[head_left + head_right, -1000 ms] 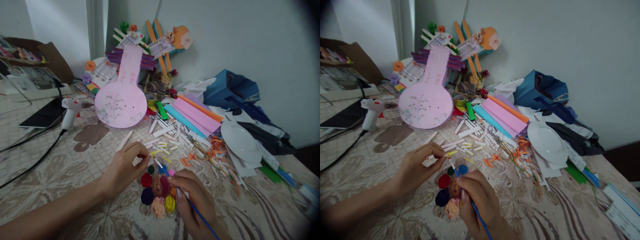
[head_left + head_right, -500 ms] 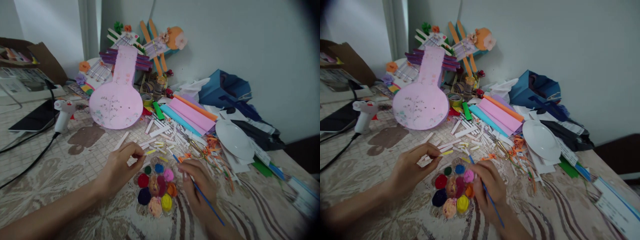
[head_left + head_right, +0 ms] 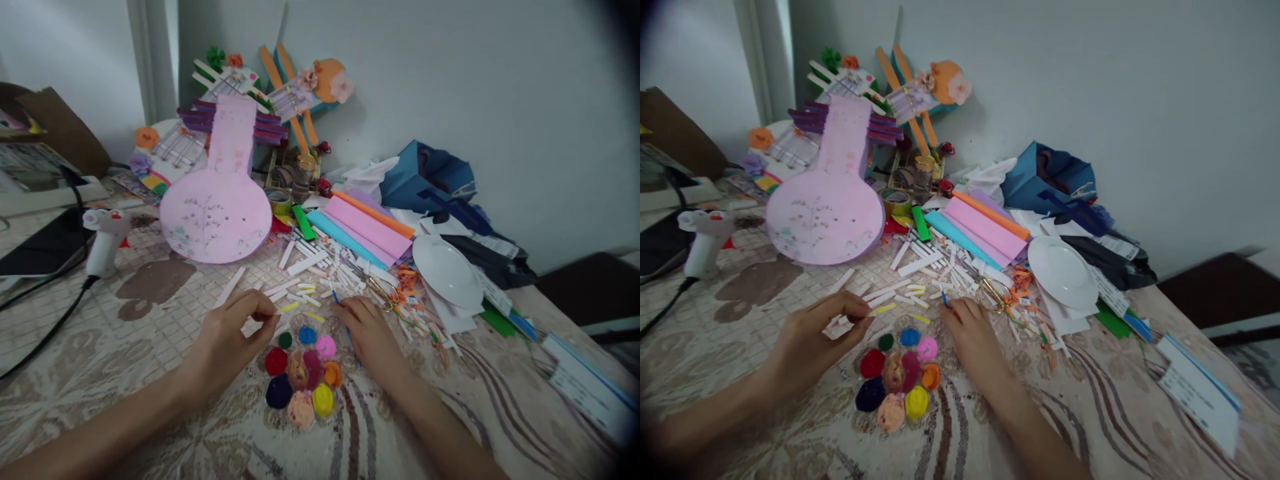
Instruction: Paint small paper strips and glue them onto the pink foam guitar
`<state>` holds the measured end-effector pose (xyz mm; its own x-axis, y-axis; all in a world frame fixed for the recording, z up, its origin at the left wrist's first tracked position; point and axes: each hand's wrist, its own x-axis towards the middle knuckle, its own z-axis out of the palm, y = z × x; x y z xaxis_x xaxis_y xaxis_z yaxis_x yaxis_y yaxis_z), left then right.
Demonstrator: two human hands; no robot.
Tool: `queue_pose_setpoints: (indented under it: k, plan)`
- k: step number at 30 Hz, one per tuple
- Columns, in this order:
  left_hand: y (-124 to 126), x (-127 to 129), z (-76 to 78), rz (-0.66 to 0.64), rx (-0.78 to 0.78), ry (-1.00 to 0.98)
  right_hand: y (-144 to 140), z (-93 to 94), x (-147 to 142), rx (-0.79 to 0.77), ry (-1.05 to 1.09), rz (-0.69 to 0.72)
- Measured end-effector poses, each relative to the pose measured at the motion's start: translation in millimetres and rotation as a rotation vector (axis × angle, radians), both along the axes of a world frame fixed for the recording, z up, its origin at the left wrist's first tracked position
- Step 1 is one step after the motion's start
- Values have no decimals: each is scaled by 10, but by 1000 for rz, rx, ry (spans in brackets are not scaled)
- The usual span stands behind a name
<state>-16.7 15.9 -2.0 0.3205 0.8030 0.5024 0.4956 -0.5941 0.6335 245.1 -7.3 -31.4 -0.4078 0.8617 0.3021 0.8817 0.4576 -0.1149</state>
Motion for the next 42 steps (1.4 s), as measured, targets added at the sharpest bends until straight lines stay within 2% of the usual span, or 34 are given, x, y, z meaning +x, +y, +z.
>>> queue_pose_setpoints:
  k: [7, 9, 12, 16, 19, 23, 26, 29, 32, 35, 38, 42]
  plan:
    - [-15, 0, 8, -6, -16, 31, -59, 95, -52, -7, 7, -16]
    - [-12, -5, 3, -7, -11, 29, -31, 133, 10, 18, 39, -82]
    - [-7, -14, -8, -1, -4, 20, 112, 196, 234, 59, 76, -261]
    - [-3, -15, -8, -7, -17, 4, 399, 241, 583, -37, 24, -398]
    - [0, -4, 23, -14, -96, -11, 557, 233, 725, -135, -27, -433]
    - [8, 4, 92, -11, -320, -46, 623, 269, 799, -213, -52, -445]
    - [20, 2, 130, -44, -454, -119, 598, 375, 844, -225, -26, -419]
    - [23, -4, 144, -78, -513, -168, 511, 507, 820, -186, 15, -371]
    - [16, -7, 145, -92, -516, -182, 327, 614, 641, -160, 11, -293]
    - [11, -3, 150, -101, -493, -169, 82, 697, 351, -176, -59, -148]
    - [5, 4, 169, -101, -452, -134, -108, 762, 99, -94, -259, 62]
    - [-11, 7, 191, -88, -409, -98, -175, 803, -44, 32, -395, 148]
